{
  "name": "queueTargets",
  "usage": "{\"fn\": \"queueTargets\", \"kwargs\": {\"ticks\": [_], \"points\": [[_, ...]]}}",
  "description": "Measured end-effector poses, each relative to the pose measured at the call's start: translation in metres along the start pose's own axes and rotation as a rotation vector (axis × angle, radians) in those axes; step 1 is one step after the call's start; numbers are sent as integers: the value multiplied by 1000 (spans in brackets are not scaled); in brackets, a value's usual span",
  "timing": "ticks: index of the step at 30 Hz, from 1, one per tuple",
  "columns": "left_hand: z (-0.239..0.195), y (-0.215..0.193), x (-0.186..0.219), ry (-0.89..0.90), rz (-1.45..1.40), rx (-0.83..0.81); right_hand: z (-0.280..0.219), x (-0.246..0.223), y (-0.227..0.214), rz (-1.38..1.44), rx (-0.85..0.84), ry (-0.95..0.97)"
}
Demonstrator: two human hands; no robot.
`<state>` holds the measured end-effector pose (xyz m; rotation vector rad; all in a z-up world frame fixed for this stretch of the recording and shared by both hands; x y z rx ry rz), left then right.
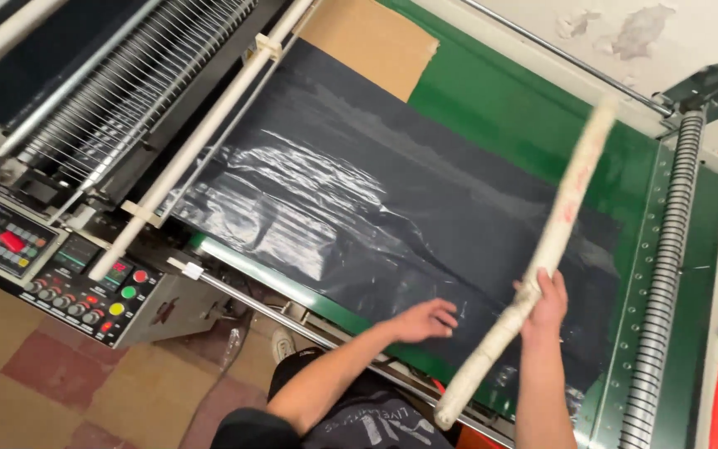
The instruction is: Using a long white tube to smooth and flatten black plastic film as it moves along a conveyor belt on an industrial machine.
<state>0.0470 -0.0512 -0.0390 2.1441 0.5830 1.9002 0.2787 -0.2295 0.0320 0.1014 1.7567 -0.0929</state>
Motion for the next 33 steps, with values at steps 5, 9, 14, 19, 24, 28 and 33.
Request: {"fn": "queueTargets", "kwargs": {"ticks": [5, 9, 14, 19, 24, 28, 33], "points": [[-92, -58, 51, -58, -6, 62, -85, -13, 166, 431, -433, 338], [-178, -156, 89, 62, -276, 295, -183, -12, 292, 411, -552, 341], [-310, -262, 147, 253, -444, 927, -289, 26, 433, 513, -762, 388], [-363, -296, 164, 337, -330, 1219, -405, -21, 475, 498, -684, 428], [-320, -294, 138, 304, -98, 1457, -355, 20, 446, 308, -505, 487], [-248, -274, 99, 157, -268, 1310, -173, 121, 305, 105, -164, 286], [-158, -257, 71, 48, -8, 1200, 24, 146, 39, -61, 48, 93]]}}
Point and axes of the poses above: each hand's wrist, its own z-axis towards the middle knuckle, its own y-axis out of the palm, x = y × z, the point moved 4 cm from there along z, towards the middle knuckle, and after that the axes turned 10 degrees about x, right-handed, at the moved point
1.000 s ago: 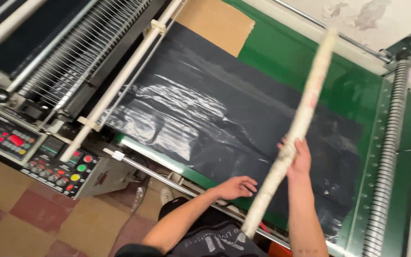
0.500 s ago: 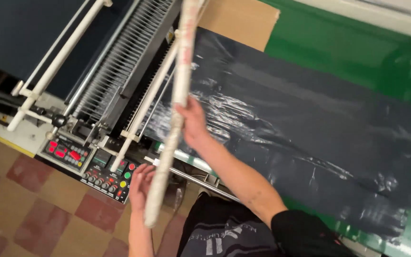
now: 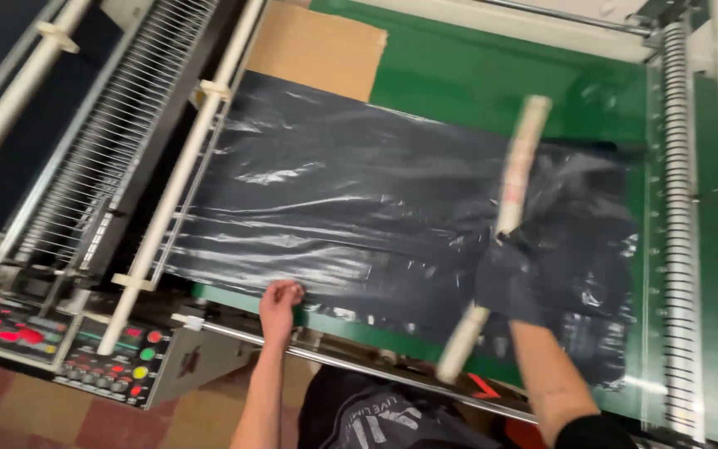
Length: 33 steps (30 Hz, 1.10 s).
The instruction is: Using a long white tube to smooth and flatten black plastic film as it moves along a conveyor belt on an industrial machine.
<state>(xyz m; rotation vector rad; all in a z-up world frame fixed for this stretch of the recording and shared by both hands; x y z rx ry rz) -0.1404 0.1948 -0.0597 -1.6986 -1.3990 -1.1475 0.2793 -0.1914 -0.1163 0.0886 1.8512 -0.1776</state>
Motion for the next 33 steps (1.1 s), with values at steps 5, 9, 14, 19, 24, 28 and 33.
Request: {"fn": "queueTargets", "kwargs": {"ticks": [5, 9, 14, 19, 24, 28, 33], "points": [[-16, 106, 8, 657, 703, 17, 146, -38, -220, -194, 351, -242], [-62, 193, -23, 760, 1108, -45, 72, -90, -195, -134, 252, -192], [-196, 259, -65, 932, 1079, -1181, -23, -126, -77, 59, 65, -105], [-206, 186, -14, 660, 829, -1376, -91, -146, 57, 303, -195, 34], [-122, 55, 64, 462, 608, -902, -182, -157, 203, 447, -471, 157], [-54, -85, 67, 353, 513, -179, -300, -168, 306, 510, -669, 239], [-49, -186, 91, 382, 517, 200, -411, -184, 370, 522, -714, 456]]}}
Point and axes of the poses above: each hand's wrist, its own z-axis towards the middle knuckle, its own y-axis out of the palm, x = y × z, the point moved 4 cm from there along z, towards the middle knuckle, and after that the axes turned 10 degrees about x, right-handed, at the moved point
